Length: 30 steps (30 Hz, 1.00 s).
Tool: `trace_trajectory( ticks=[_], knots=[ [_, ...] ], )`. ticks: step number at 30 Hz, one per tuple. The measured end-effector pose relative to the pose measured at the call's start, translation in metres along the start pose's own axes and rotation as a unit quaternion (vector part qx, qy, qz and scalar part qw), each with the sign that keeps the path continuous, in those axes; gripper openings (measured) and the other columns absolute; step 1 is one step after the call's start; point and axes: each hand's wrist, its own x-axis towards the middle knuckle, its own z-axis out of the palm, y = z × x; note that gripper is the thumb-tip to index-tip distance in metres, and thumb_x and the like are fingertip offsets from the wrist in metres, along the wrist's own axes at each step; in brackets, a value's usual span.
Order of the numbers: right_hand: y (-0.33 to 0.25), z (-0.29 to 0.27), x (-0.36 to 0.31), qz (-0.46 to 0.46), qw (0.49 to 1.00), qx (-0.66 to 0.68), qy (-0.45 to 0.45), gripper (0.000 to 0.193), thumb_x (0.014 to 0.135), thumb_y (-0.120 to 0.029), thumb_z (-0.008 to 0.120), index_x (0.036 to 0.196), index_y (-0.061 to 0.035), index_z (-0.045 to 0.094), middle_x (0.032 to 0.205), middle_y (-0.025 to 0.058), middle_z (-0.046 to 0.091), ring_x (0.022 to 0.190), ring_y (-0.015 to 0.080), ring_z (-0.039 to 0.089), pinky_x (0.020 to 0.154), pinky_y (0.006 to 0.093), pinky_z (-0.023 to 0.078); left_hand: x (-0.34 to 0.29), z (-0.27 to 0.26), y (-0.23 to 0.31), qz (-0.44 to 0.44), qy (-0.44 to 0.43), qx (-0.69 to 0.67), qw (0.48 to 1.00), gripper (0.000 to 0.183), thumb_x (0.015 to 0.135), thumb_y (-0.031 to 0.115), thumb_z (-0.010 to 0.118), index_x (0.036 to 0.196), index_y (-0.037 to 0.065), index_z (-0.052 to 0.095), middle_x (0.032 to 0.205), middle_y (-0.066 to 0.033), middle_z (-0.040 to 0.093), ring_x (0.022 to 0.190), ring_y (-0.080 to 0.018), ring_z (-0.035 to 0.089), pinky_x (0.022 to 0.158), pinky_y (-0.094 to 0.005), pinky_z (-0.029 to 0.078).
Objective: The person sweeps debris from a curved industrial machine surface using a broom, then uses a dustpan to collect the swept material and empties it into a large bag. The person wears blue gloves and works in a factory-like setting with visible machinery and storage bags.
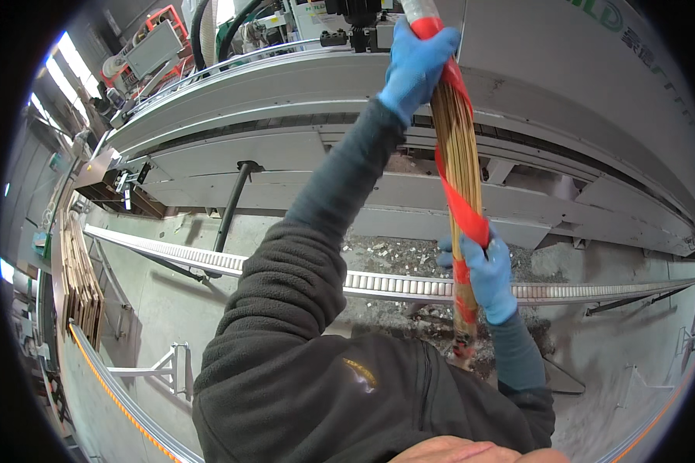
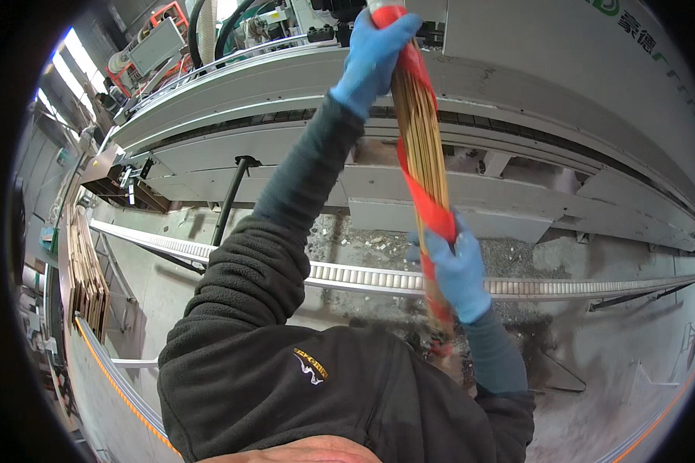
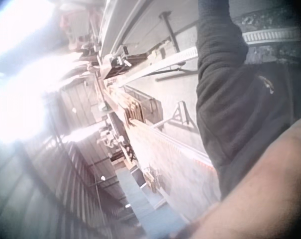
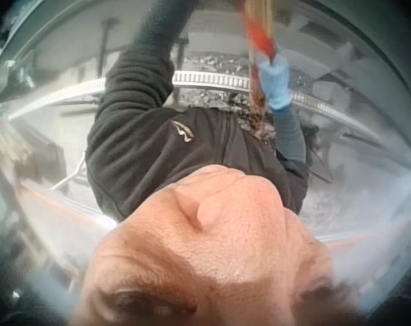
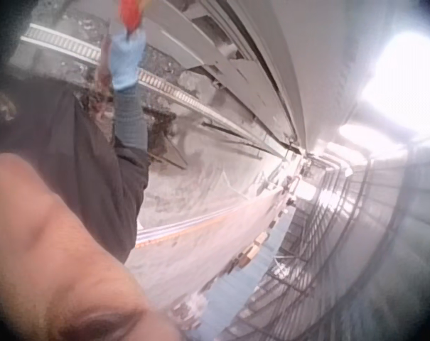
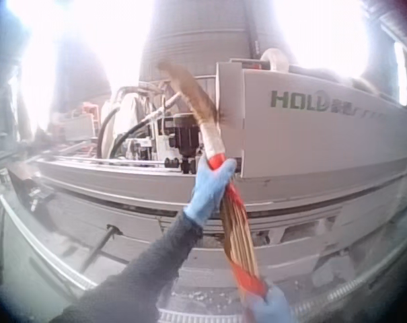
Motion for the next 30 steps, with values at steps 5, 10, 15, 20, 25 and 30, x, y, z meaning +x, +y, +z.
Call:
trace_trajectory(
  ticks=[5, 10, 15, 20, 25, 30],
  knots=[
    [-0.034, 0.024, 0.068, 0.061, 0.995, 0.062, -0.044, 0.044, 0.106, -0.032, 0.056, 0.128, 0.0063, 0.056, 0.103, 0.0182, 0.073, 0.079, 0.0227, 0.074, 0.072, 0.0366, 0.062, 0.079, -0.027, -0.049, -0.151, 0.005, 0.012, 0.988, 0.051, 0.084, 0.020, 0.082, 0.120, -0.003, 0.053, 0.103, -0.0130, 0.064, 0.084, -0.0218, 0.067, 0.072, -0.0414, 0.061],
    [-0.041, -0.016, 0.023, 0.159, 0.986, 0.054, -0.014, 0.040, 0.106, -0.028, 0.055, 0.127, 0.0053, 0.058, 0.099, 0.0201, 0.074, 0.069, 0.0237, 0.073, 0.064, 0.0363, 0.062, 0.008, -0.019, -0.097, -0.155, -0.017, -0.123, 0.980, 0.042, 0.089, 0.019, 0.076, 0.116, -0.002, 0.052, 0.098, -0.0125, 0.065, 0.082, -0.0212, 0.064, 0.075, -0.0386, 0.058],
    [-0.035, -0.095, -0.079, 0.187, 0.978, -0.069, 0.059, 0.034, 0.102, -0.017, 0.056, 0.131, 0.0015, 0.055, 0.091, 0.0144, 0.072, 0.069, 0.0195, 0.071, 0.063, 0.0317, 0.059, -0.107, 0.034, -0.093, -0.217, -0.036, -0.148, 0.964, 0.041, 0.095, 0.026, 0.076, 0.122, 0.004, 0.054, 0.101, -0.0090, 0.065, 0.085, -0.0202, 0.069, 0.078, -0.0367, 0.062],
    [-0.037, -0.112, -0.140, 0.123, 0.967, -0.201, 0.095, 0.046, 0.098, -0.013, 0.057, 0.142, -0.0007, 0.056, 0.093, 0.0129, 0.071, 0.067, 0.0179, 0.068, 0.063, 0.0322, 0.060, -0.186, 0.064, -0.065, -0.276, 0.044, -0.239, 0.930, 0.036, 0.097, 0.020, 0.072, 0.123, 0.004, 0.052, 0.105, -0.0116, 0.066, 0.087, -0.0247, 0.073, 0.076, -0.0394, 0.063],
    [-0.035, -0.099, -0.128, 0.076, 0.952, -0.277, 0.110, 0.051, 0.095, -0.009, 0.058, 0.145, 0.0016, 0.057, 0.092, 0.0068, 0.069, 0.071, 0.0105, 0.062, 0.064, 0.0281, 0.055, -0.179, 0.070, -0.095, -0.186, 0.080, -0.285, 0.937, 0.027, 0.100, 0.023, 0.067, 0.115, 0.004, 0.055, 0.090, -0.0100, 0.066, 0.075, -0.0251, 0.072, 0.068, -0.0392, 0.063],
    [-0.011, -0.100, -0.151, 0.173, 0.938, -0.214, 0.210, 0.050, 0.099, -0.010, 0.059, 0.147, -0.0001, 0.055, 0.081, 0.0031, 0.067, 0.064, 0.0092, 0.059, 0.058, 0.0276, 0.052, -0.211, 0.117, -0.161, -0.300, 0.039, -0.211, 0.929, 0.034, 0.099, 0.025, 0.069, 0.119, 0.005, 0.050, 0.093, -0.0099, 0.066, 0.072, -0.0249, 0.070, 0.066, -0.0402, 0.061]
  ],
)
